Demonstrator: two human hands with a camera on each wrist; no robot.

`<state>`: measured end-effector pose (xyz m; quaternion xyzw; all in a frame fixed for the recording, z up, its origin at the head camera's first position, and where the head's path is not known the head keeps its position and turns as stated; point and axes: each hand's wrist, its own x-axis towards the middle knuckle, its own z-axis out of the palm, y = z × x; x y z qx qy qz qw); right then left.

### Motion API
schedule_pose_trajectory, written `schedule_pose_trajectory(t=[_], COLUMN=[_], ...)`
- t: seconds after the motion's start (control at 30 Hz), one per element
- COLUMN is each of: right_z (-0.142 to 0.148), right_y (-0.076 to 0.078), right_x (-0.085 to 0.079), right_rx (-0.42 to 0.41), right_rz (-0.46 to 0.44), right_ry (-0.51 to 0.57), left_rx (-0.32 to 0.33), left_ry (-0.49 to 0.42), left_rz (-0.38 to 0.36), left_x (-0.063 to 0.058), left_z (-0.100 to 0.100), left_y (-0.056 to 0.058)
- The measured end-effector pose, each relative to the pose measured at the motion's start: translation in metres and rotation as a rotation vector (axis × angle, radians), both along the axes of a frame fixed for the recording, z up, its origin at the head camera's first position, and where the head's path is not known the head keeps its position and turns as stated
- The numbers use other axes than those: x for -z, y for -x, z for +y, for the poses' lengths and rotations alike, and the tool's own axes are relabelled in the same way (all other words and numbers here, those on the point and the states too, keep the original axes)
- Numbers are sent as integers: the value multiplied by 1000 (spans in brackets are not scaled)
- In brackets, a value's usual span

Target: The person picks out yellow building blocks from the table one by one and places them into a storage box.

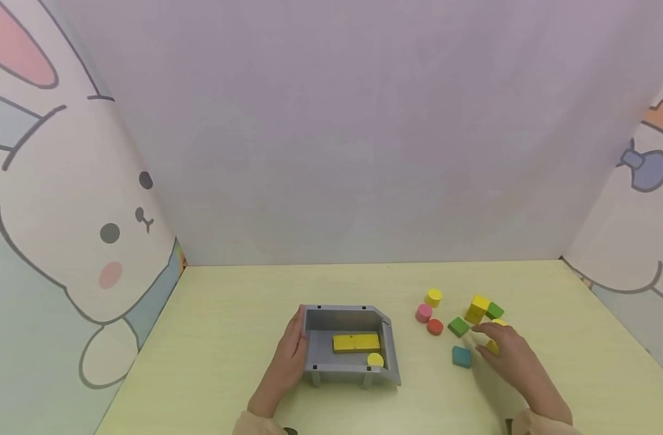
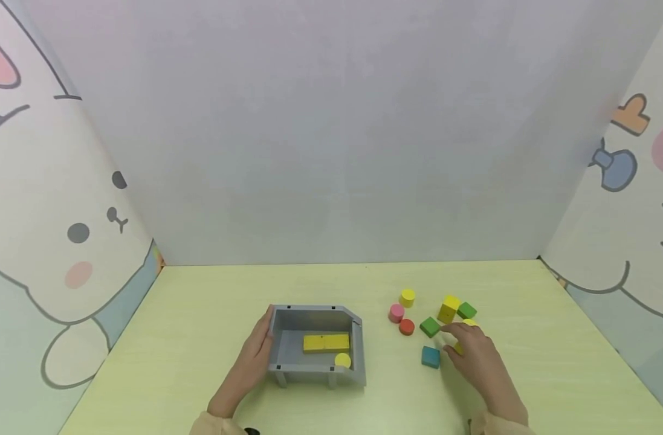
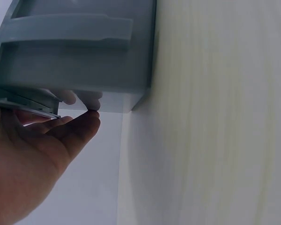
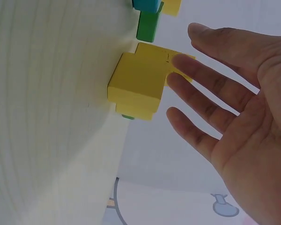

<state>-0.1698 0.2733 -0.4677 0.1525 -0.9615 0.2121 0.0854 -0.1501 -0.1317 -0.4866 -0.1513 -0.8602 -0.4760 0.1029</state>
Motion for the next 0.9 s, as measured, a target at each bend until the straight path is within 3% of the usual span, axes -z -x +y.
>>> schedule_pose_trajectory(t=[0.9], right_z=[18], right_y=[0], right_x=[8], right_rx=[61], right_rz=[-187], right_ry=[-79], left_rx=[11], left_ry=[-25], left_rz=[-27], left_x=[-3], left_z=[0], left_y=[-1])
